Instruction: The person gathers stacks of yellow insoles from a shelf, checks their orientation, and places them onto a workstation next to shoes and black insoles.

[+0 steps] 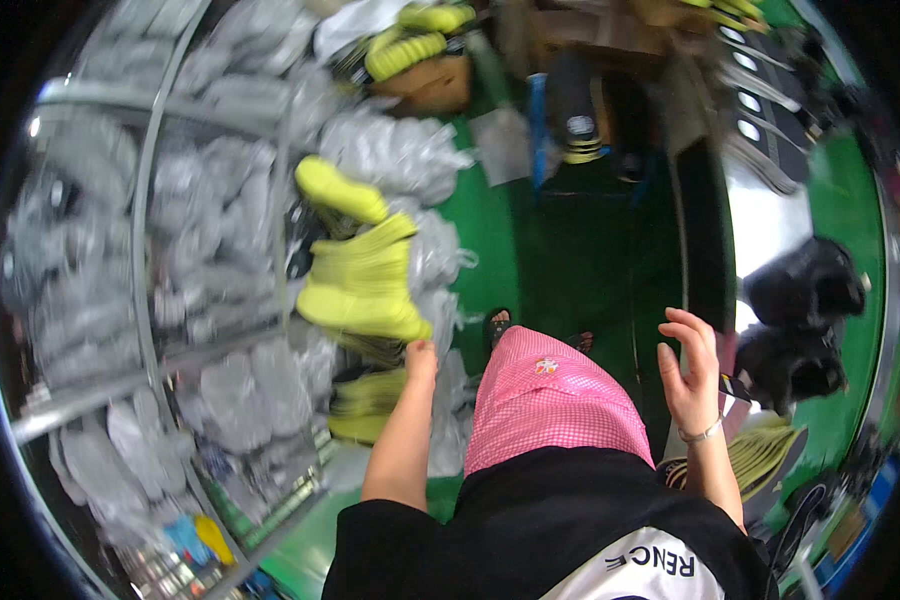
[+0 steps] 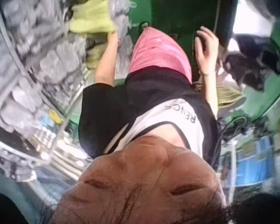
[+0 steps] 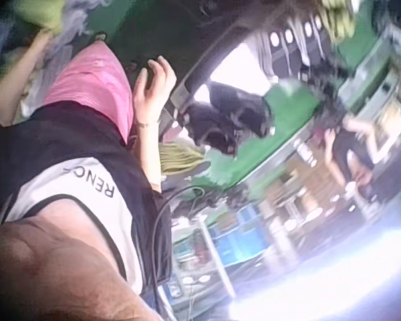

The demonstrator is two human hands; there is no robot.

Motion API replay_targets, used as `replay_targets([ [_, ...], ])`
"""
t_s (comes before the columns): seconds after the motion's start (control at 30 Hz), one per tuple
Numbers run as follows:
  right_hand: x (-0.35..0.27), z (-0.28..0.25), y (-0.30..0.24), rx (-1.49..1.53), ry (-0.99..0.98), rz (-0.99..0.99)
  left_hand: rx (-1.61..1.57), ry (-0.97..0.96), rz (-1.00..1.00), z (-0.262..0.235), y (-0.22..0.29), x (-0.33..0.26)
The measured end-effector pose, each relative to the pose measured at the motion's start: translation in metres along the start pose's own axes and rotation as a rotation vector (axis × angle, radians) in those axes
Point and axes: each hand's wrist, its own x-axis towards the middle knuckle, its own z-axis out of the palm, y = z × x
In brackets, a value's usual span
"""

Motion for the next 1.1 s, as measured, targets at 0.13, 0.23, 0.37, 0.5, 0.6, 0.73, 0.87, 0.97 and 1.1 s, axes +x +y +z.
replay_targets([
  [0.13,0.005,0.103,0.001,0.0,-0.367,-0.054,-0.358,0.225,-0.179,-0.062,-0.097,0.021],
  [0.23,0.005,0.193,-0.005,0.049,-0.608,-0.107,-0.43,0.219,-0.301,-0.101,-0.159,0.031],
  [0.37,-0.007,0.287,-0.002,0.021,-0.801,-0.095,-0.544,0.297,-0.326,-0.136,-0.183,0.036],
  [0.5,-0.017,0.371,-0.012,0.015,-0.948,-0.062,-0.577,0.416,-0.519,-0.164,-0.217,0.055],
  [0.6,-0.007,0.43,-0.007,-0.016,-0.923,-0.079,-0.561,0.44,-0.533,-0.177,-0.226,0.073],
  [0.73,0.021,0.505,-0.022,-0.013,-0.756,-0.179,-0.619,0.39,-0.49,-0.188,-0.219,0.107],
  [0.87,0.036,0.559,-0.034,-0.083,-0.683,-0.274,-0.676,0.413,-0.002,-0.174,-0.175,0.146],
  [0.97,0.045,0.586,-0.036,-0.2,-0.705,-0.251,-0.578,0.244,-0.083,-0.173,-0.13,0.184],
  [1.1,0.041,0.608,-0.048,-0.387,-0.844,-0.318,-0.845,0.162,-0.142,-0.176,-0.15,0.247],
])
